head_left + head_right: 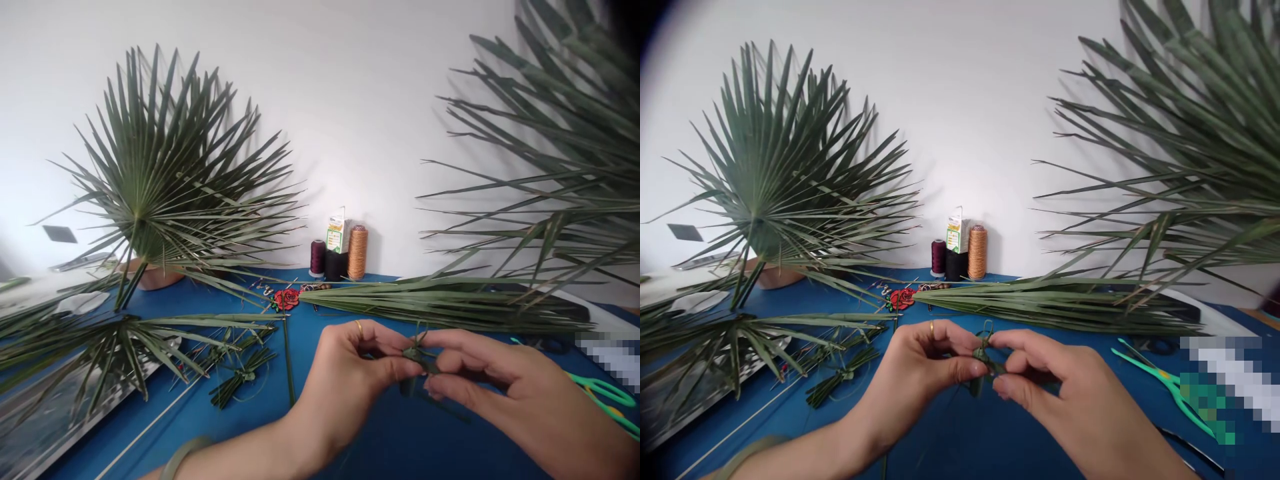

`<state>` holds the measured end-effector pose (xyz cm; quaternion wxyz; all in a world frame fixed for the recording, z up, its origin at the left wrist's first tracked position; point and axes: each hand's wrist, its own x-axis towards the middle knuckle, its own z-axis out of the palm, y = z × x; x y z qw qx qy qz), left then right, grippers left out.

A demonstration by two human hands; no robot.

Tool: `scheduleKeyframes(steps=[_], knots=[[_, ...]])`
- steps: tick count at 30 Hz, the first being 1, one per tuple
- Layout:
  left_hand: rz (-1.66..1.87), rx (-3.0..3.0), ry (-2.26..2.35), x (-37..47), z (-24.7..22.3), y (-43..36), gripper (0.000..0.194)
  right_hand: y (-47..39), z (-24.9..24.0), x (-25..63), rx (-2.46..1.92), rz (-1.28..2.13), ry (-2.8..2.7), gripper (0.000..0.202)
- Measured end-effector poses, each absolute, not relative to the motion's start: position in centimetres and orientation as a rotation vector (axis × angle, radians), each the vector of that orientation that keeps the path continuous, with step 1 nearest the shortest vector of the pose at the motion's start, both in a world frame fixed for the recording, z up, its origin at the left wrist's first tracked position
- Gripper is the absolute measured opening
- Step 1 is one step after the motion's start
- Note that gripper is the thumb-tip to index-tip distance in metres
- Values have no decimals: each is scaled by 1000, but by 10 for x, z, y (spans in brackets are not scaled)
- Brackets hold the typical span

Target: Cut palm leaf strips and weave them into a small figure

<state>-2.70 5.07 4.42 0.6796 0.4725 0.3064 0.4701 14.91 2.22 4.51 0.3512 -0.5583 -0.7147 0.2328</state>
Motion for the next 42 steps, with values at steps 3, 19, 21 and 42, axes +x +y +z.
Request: scheduleKeyframes(steps=[3, 19, 21, 42], knots=[[1026, 1002, 676, -27, 45, 51, 27, 24, 45, 151, -1470, 551, -1858, 26], [843, 1272, 733, -33, 39, 59, 24, 23, 46, 146, -1318, 747, -1753, 20], [862, 1335, 752, -34, 38, 61, 24, 24, 47, 146, -1305, 769, -1752, 20], [774, 1217, 604, -35, 43, 56, 15, 23, 56, 154, -1226, 1240, -1785, 16]])
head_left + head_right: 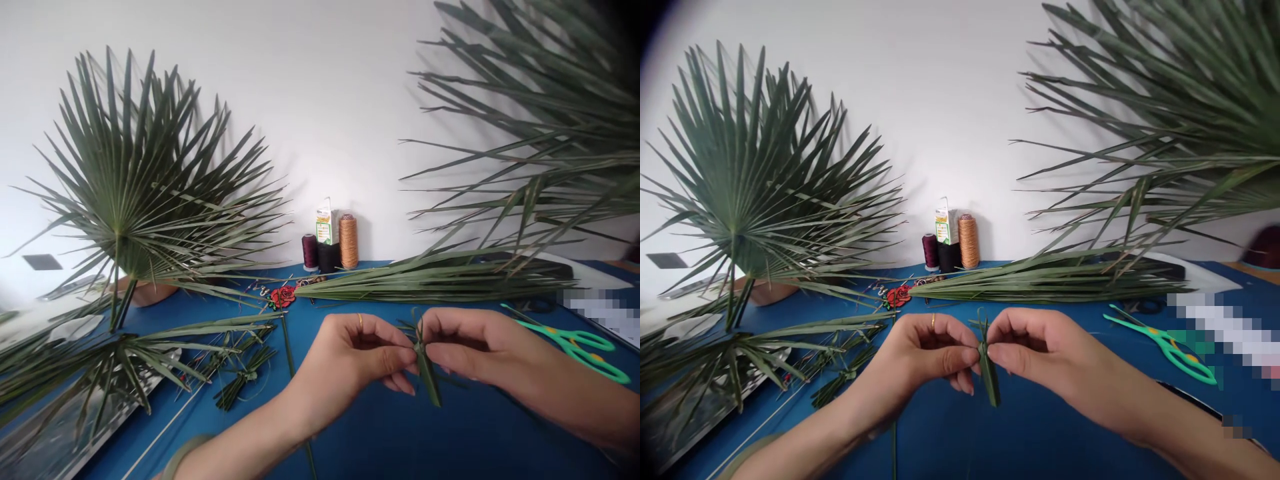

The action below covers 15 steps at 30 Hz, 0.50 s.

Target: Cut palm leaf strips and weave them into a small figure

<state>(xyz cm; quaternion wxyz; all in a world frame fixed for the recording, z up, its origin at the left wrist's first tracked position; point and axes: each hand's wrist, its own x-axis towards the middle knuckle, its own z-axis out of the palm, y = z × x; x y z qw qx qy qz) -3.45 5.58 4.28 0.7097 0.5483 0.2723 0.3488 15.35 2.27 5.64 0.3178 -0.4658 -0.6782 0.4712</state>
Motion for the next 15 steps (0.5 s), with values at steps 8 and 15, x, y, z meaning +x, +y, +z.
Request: scheduleKeyframes(steps=[8, 15], knots=[[816, 1187, 603, -32, 45, 52, 9, 19, 47, 149, -1133, 1404, -1604, 15], [846, 1156, 576, -33, 44, 49, 8, 14, 51, 143, -1136, 1475, -1480, 16]])
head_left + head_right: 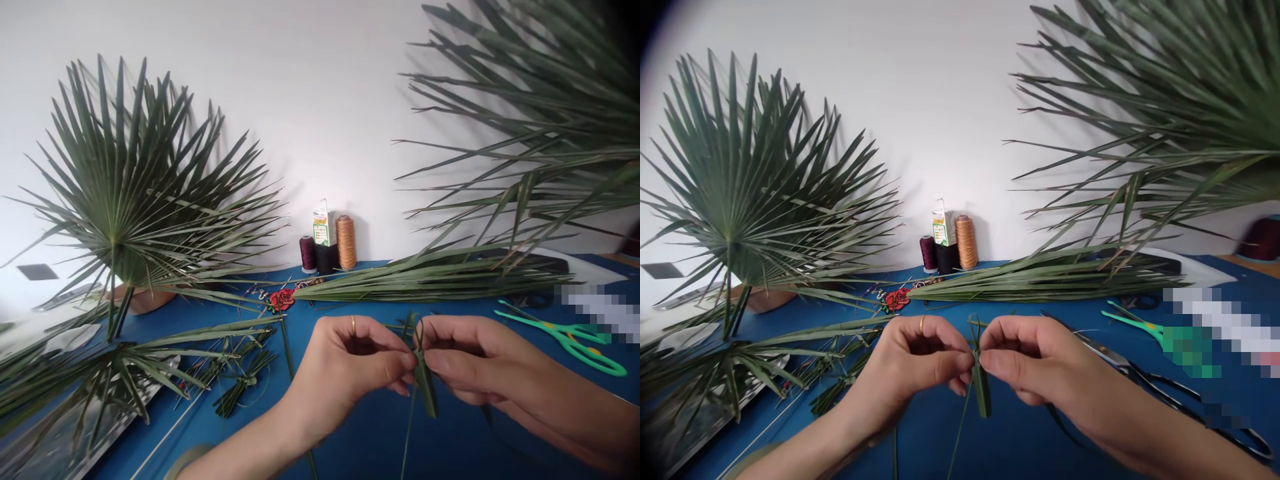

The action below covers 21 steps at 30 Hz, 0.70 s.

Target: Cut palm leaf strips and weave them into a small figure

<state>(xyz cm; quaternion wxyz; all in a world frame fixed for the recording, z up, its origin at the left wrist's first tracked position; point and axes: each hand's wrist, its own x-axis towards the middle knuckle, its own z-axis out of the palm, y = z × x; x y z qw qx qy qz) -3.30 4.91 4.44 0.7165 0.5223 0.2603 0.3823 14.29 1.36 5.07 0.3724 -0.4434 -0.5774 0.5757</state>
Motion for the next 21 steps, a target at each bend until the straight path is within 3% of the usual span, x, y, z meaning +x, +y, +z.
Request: scheduleKeyframes(steps=[8, 15, 19, 21], knots=[[847, 1258, 631, -33, 43, 57, 15, 17, 44, 142, -1248, 1394, -1463, 20], [1149, 1436, 857, -36, 38, 59, 16, 24, 42, 145, -1263, 1279, -1489, 21], [1011, 1599, 808, -36, 43, 50, 25, 20, 43, 146, -1279, 1162, -1632, 19], [1014, 1642, 787, -36, 46, 46, 18, 15, 46, 144, -1323, 1018, -1720, 19]])
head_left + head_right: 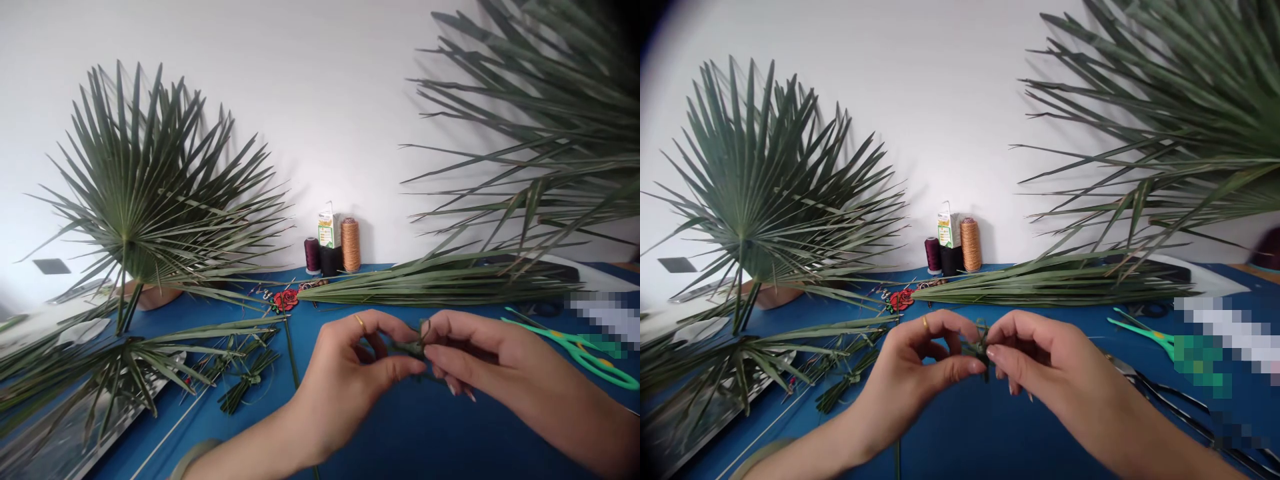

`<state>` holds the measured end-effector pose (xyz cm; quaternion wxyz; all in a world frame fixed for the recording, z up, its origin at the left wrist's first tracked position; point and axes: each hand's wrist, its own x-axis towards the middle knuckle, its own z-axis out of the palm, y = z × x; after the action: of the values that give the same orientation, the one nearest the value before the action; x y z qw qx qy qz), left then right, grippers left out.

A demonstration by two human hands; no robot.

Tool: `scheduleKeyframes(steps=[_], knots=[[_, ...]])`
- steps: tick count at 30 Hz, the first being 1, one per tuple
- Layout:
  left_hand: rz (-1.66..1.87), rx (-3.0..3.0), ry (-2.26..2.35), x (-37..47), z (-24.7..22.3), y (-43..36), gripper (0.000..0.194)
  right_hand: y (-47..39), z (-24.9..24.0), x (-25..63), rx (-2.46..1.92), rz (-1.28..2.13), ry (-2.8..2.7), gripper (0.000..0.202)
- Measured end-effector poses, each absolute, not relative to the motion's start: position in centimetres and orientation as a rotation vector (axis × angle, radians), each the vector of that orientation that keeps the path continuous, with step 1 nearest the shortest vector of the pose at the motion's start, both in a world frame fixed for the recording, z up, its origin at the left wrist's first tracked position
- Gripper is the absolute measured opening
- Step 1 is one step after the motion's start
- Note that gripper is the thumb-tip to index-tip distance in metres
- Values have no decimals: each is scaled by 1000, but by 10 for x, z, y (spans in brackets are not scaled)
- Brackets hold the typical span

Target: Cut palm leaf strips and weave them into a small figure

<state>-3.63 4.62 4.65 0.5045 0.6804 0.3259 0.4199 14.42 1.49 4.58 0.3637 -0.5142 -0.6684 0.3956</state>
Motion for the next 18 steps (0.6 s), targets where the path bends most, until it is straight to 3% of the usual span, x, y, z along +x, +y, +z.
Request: scheduleKeyframes(steps=[4, 11, 18], knots=[[1045, 1613, 755, -37, 51, 43, 12, 8, 51, 142, -1351, 573, -1903, 11], [975, 1341, 681, -36, 47, 53, 21, 11, 44, 157, -1182, -206, -2051, 12], [944, 1299, 547, -37, 45, 56, 17, 13, 43, 159, -1139, -373, -2109, 14]])
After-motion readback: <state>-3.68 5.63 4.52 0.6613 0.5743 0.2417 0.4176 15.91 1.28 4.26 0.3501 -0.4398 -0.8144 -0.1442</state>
